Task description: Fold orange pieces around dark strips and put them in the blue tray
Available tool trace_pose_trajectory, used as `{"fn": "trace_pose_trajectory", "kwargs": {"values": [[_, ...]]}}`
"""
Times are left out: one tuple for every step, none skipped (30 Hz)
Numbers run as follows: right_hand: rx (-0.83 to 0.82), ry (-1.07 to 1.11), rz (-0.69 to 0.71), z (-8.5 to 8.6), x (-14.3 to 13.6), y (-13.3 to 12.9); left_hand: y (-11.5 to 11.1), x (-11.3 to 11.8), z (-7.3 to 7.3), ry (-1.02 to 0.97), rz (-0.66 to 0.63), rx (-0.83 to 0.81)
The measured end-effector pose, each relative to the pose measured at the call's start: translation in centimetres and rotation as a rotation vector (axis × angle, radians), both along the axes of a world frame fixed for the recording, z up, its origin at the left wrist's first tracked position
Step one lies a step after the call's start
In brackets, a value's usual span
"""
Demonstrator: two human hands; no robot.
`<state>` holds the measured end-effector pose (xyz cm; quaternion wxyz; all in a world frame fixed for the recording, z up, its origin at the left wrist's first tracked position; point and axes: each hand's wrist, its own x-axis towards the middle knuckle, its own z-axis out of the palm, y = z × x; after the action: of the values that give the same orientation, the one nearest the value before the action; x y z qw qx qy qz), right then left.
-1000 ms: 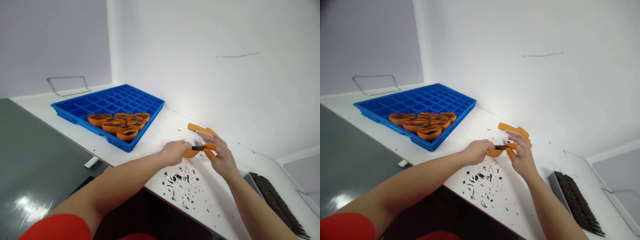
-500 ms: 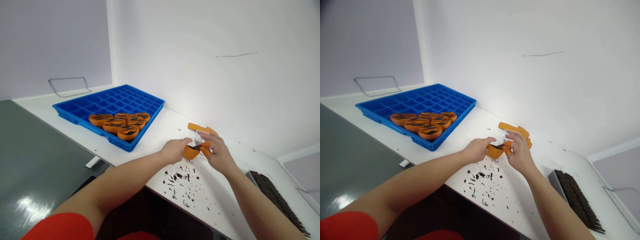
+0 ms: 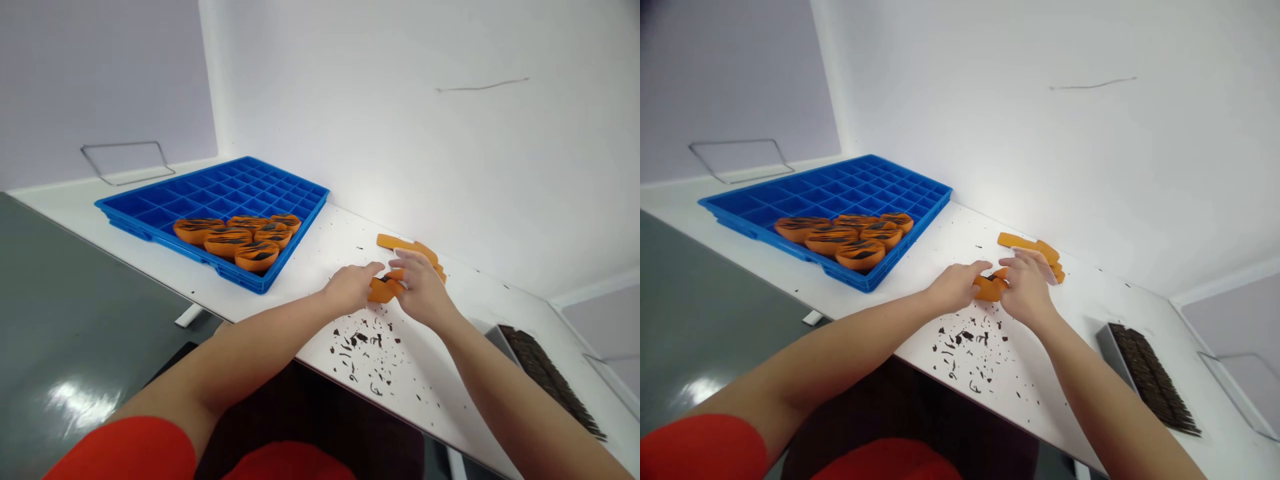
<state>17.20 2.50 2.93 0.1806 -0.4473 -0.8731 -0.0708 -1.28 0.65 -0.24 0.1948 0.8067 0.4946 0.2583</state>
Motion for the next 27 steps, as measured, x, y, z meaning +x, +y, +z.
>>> {"fn": "trace_pose_trajectory", "kwargs": {"values": [[0.023,-0.022,0.019,0.0,0.0,-0.1,0.0,0.0,0.0,-0.003,0.006,-0.011],[0.049,-0.046,0.037,0.1,0.1,-0.3,0.0,0.0,0.1,-0.008,0.012,-0.021],[0.074,-0.073,0.056,0.2,0.1,-0.5,-0.1,0.0,0.2,-0.014,0.015,-0.032],[0.096,-0.104,0.076,0.3,0.1,-0.7,-0.1,0.0,0.2,-0.022,0.016,-0.041],[0.112,-0.137,0.094,0.4,0.0,-0.9,-0.1,0.0,0.3,-0.032,0.012,-0.047],[0.122,-0.172,0.109,0.4,0.0,-1.1,-0.1,0.0,0.3,-0.041,0.007,-0.049],[0.128,-0.205,0.117,0.4,0.0,-1.3,-0.1,0.0,0.4,-0.046,0.002,-0.048],[0.129,-0.231,0.12,0.3,-0.1,-1.5,-0.1,0.0,0.4,-0.047,-0.001,-0.045],[0.126,-0.25,0.117,0.1,-0.1,-1.7,-0.1,0.0,0.3,-0.046,-0.001,-0.041],[0.122,-0.257,0.111,-0.1,-0.2,-1.9,-0.1,0.0,0.3,-0.045,0.002,-0.036],[0.117,-0.253,0.103,-0.3,-0.2,-2.0,-0.1,0.0,0.3,-0.044,0.004,-0.03],[0.116,-0.24,0.094,-0.5,-0.2,-2.0,-0.1,0.0,0.3,-0.043,0.005,-0.026],[0.121,-0.22,0.082,-0.7,-0.2,-2.0,-0.1,0.0,0.3,-0.043,0.006,-0.023],[0.131,-0.196,0.067,-0.7,-0.2,-1.9,-0.1,0.0,0.3,-0.045,0.008,-0.021],[0.143,-0.173,0.052,-0.7,-0.1,-1.7,-0.1,-0.1,0.3,-0.048,0.011,-0.02],[0.151,-0.157,0.042,-0.7,0.0,-1.6,-0.1,-0.1,0.3,-0.052,0.013,-0.022],[0.152,-0.148,0.038,-0.7,0.1,-1.3,-0.1,0.0,0.3,-0.054,0.015,-0.025],[0.146,-0.144,0.04,-0.6,0.2,-1.1,-0.1,0.0,0.3,-0.053,0.018,-0.026],[0.134,-0.143,0.047,-0.5,0.3,-0.9,-0.1,0.0,0.3,-0.047,0.018,-0.028],[0.122,-0.14,0.055,-0.5,0.4,-0.7,-0.1,0.0,0.3,-0.039,0.015,-0.029],[0.112,-0.133,0.062,-0.5,0.4,-0.5,-0.1,0.0,0.3,-0.03,0.011,-0.029],[0.105,-0.123,0.066,-0.4,0.4,-0.4,-0.1,0.0,0.4,-0.024,0.007,-0.026],[0.1,-0.113,0.064,-0.4,0.4,-0.4,-0.1,0.0,0.4,-0.021,0.002,-0.024],[0.094,-0.108,0.061,-0.4,0.3,-0.4,-0.1,0.0,0.5,-0.023,0.0,-0.024],[0.084,-0.109,0.057,-0.3,0.1,-0.5,-0.2,0.0,0.5,-0.025,-0.001,-0.026],[0.072,-0.115,0.053,-0.2,0.0,-0.6,-0.2,0.0,0.6,-0.026,-0.001,-0.028],[0.057,-0.123,0.048,-0.1,-0.2,-0.7,-0.3,0.0,0.7,-0.028,-0.001,-0.03]]}}
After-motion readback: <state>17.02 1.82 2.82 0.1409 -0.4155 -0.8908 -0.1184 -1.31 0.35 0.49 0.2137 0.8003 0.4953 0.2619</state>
